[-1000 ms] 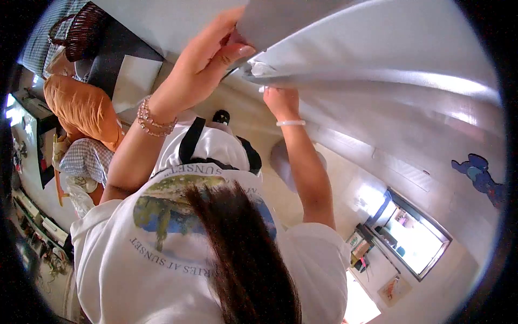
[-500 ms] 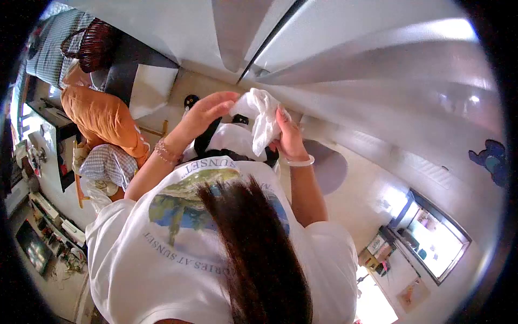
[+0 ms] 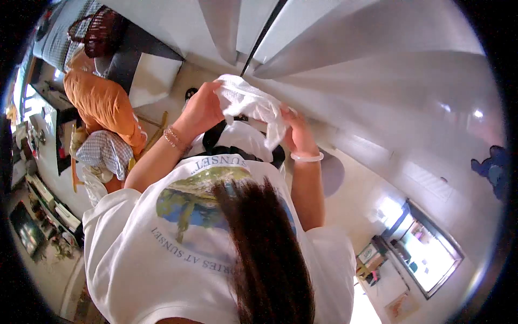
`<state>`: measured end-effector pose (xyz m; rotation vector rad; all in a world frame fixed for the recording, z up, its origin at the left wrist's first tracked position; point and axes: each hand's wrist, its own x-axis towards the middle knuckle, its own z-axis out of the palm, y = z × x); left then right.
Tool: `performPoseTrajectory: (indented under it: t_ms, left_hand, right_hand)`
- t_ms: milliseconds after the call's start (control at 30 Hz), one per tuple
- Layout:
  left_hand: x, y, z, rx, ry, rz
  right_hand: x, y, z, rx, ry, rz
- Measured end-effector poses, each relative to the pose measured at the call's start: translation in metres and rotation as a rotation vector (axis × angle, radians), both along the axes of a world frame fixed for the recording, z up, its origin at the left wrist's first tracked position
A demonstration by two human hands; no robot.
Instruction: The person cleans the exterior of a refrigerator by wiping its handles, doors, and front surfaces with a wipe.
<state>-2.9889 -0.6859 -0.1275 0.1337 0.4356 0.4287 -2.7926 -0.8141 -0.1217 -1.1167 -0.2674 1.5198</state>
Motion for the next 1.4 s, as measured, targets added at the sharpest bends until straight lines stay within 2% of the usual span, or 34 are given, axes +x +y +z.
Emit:
performPoseTrajectory:
  t_ms: [33,133,167,200,300,333,400,433,533,667,800,833,933,1033,1133,1167,1200,1267,1367,1400]
  left_hand:
    - [0.002,0.000,-0.003,-0.011,0.079,0.011]
    - [0.012,-0.010,-0.007,-0.100,0.247,0.082]
    - [0.010,-0.012,-0.010,-0.057,0.243,0.006]
    - [0.017,-0.019,-0.011,-0.130,0.413,0.020]
    - [0.034,-0.037,-0.026,0.007,0.407,-0.117]
    - [0.038,-0.039,-0.030,-0.022,0.318,-0.159]
    - [0.048,-0.044,-0.036,-0.037,0.390,-0.175]
    - [0.049,-0.043,-0.034,-0.064,0.412,-0.131]
    - [0.049,-0.036,-0.031,-0.122,0.422,-0.003]
    - [0.051,-0.027,-0.043,-0.091,0.391,0.152]
    - [0.062,-0.016,-0.039,0.061,0.473,0.278]
    - [0.064,-0.014,-0.039,0.103,0.470,0.301]
    - [0.073,-0.018,-0.047,0.416,0.492,0.397]
    - [0.075,-0.018,-0.046,0.499,0.543,0.326]
    - [0.073,-0.013,-0.050,0.433,0.476,0.237]
    - [0.072,-0.013,-0.051,0.439,0.469,0.230]
    - [0.070,-0.012,-0.051,0.445,0.466,0.225]
    - [0.066,-0.013,-0.054,0.511,0.483,0.224]
    - [0.062,-0.014,-0.056,0.644,0.518,0.231]
    - [0.062,-0.015,-0.055,0.647,0.509,0.216]
  right_hand:
    - [-0.001,-0.002,-0.003,-0.058,-0.079,-0.102]
    - [0.001,0.004,0.001,-0.170,-0.469,-0.010]
    - [0.003,0.005,-0.004,-0.124,-0.544,-0.076]
    - [0.004,0.006,-0.009,-0.082,-0.623,-0.141]
    - [-0.008,0.023,0.010,0.088,-0.295,-0.409]
    - [-0.006,0.024,0.010,0.115,-0.244,-0.429]
    - [0.000,0.025,0.010,0.168,-0.141,-0.474]
    - [-0.006,0.031,0.022,0.139,-0.247,-0.442]
    - [-0.002,0.039,0.008,0.031,-0.817,-0.435]
    - [0.008,0.048,-0.019,0.234,-1.580,-0.221]
    - [0.014,0.059,-0.021,0.225,-1.823,0.129]
    - [0.015,0.067,-0.026,0.351,-1.906,0.118]
    - [0.016,0.071,-0.031,0.091,-1.813,0.294]
    - [0.016,0.075,-0.040,0.153,-1.876,0.249]
    - [0.019,0.076,-0.057,0.255,-2.055,0.268]
    - [0.019,0.075,-0.058,0.163,-2.081,0.309]
    - [0.020,0.075,-0.056,0.181,-2.091,0.281]
    - [0.020,0.073,-0.044,0.216,-2.103,0.232]
    - [0.025,0.071,-0.020,0.189,-1.845,0.111]
    - [0.021,0.069,-0.021,0.189,-1.925,0.154]
